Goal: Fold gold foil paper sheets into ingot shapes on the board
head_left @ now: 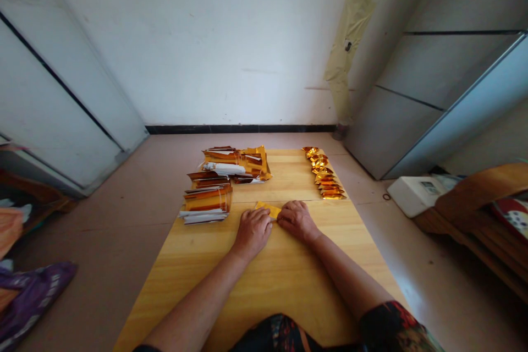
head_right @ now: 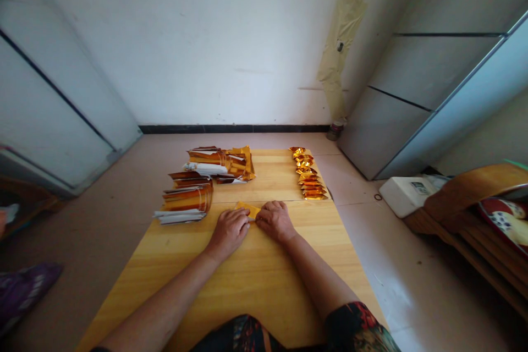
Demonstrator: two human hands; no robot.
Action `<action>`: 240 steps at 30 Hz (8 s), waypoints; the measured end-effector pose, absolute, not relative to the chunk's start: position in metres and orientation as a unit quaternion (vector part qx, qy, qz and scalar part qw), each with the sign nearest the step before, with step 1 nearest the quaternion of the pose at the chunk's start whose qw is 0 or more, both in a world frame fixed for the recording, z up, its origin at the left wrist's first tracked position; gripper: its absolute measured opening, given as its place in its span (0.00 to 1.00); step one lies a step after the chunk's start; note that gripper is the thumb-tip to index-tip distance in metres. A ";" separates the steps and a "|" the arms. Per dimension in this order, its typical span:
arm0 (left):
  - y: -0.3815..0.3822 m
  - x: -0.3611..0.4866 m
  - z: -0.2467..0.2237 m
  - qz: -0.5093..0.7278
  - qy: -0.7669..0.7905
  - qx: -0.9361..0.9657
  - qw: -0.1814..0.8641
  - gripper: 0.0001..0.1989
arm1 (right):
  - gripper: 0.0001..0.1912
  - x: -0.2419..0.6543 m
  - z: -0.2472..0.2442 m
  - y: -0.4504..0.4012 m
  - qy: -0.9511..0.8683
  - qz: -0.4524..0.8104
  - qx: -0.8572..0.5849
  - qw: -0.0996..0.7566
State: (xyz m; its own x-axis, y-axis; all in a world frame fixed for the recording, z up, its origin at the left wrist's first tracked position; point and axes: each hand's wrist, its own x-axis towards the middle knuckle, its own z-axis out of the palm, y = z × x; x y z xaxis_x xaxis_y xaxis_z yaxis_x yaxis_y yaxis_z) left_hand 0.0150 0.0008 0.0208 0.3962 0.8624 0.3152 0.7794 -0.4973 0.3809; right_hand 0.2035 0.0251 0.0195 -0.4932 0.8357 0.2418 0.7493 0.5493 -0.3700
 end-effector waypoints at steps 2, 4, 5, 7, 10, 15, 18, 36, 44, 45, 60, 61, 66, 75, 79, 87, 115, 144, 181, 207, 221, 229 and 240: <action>0.001 0.016 0.021 0.239 0.505 0.824 0.092 0.07 | 0.06 0.200 0.020 0.024 -0.852 0.100 -0.475 0.196; 0.002 0.016 0.022 0.237 0.513 0.819 0.099 0.06 | 0.06 0.197 0.022 0.024 -0.849 0.095 -0.484 0.189; 0.003 0.016 0.022 0.237 0.516 0.817 0.102 0.05 | 0.06 0.196 0.022 0.024 -0.848 0.094 -0.488 0.185; 0.004 0.016 0.022 0.239 0.517 0.815 0.106 0.05 | 0.05 0.194 0.024 0.025 -0.845 0.092 -0.496 0.177; 0.005 0.016 0.020 0.247 0.522 0.809 0.112 0.04 | 0.06 0.191 0.026 0.026 -0.837 0.094 -0.514 0.162; 0.005 0.016 0.018 0.260 0.520 0.806 0.112 0.05 | 0.07 0.189 0.030 0.025 -0.829 0.094 -0.530 0.149; 0.006 0.017 0.019 0.249 0.533 0.802 0.101 0.05 | 0.06 0.188 0.029 0.023 -0.824 0.094 -0.537 0.154; 0.006 0.021 0.027 0.227 0.561 0.793 0.074 0.01 | 0.04 0.177 0.030 0.019 -0.794 0.077 -0.586 0.143; 0.008 0.021 0.025 0.224 0.571 0.786 0.074 0.03 | 0.03 0.174 0.028 0.019 -0.784 0.071 -0.599 0.149; 0.008 0.022 0.025 0.223 0.572 0.786 0.074 0.03 | 0.03 0.174 0.028 0.019 -0.783 0.072 -0.600 0.150; 0.005 0.018 0.026 0.220 0.531 0.816 0.069 0.07 | 0.08 0.177 0.020 0.016 -0.764 0.109 -0.599 0.211; 0.005 0.017 0.025 0.221 0.527 0.818 0.068 0.07 | 0.08 0.178 0.019 0.016 -0.763 0.116 -0.598 0.218; 0.006 0.012 0.023 0.227 0.516 0.823 0.077 0.08 | 0.11 0.182 0.015 0.019 -0.758 0.128 -0.597 0.229; 0.010 0.009 0.019 0.222 0.520 0.819 0.102 0.10 | 0.06 0.169 0.018 0.017 -0.736 0.091 -0.637 0.210; 0.010 0.007 0.021 0.222 0.519 0.818 0.110 0.10 | 0.03 0.173 0.020 0.018 -0.738 0.108 -0.633 0.208; 0.015 0.002 0.018 0.202 0.513 0.824 0.130 0.14 | 0.04 0.172 0.028 0.016 -0.724 0.132 -0.646 0.204; 0.022 0.000 0.039 0.169 0.452 0.876 0.012 0.12 | 0.11 0.191 0.030 0.006 -0.861 0.101 -0.468 0.174; 0.016 -0.025 0.024 0.151 0.438 0.882 0.093 0.16 | 0.09 0.208 0.032 0.044 -0.903 0.127 -0.386 0.143; 0.012 -0.014 0.018 0.211 0.485 0.841 0.112 0.06 | 0.08 0.190 0.017 0.050 -0.885 0.116 -0.394 0.220; 0.009 -0.025 0.019 0.172 0.432 0.880 0.100 0.12 | 0.07 0.176 0.024 0.052 -0.891 0.097 -0.420 0.143; 0.007 -0.024 0.016 0.176 0.436 0.874 0.123 0.12 | 0.07 0.168 0.018 0.051 -0.883 0.063 -0.446 0.130; 0.004 -0.026 0.020 0.173 0.426 0.881 0.113 0.18 | 0.06 0.168 0.021 0.050 -0.886 0.060 -0.438 0.140; 0.003 -0.026 0.028 0.135 0.422 0.890 0.110 0.19 | 0.05 0.167 0.019 0.050 -0.880 0.065 -0.449 0.141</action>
State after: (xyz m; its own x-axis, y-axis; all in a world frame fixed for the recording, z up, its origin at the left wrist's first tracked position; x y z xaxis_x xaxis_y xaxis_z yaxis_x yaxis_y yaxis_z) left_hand -0.0260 0.0032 0.0278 0.6075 0.7807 0.1464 0.7212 -0.6194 0.3101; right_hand 0.1668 0.0504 0.0191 -0.5573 0.8084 0.1897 0.7718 0.5886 -0.2405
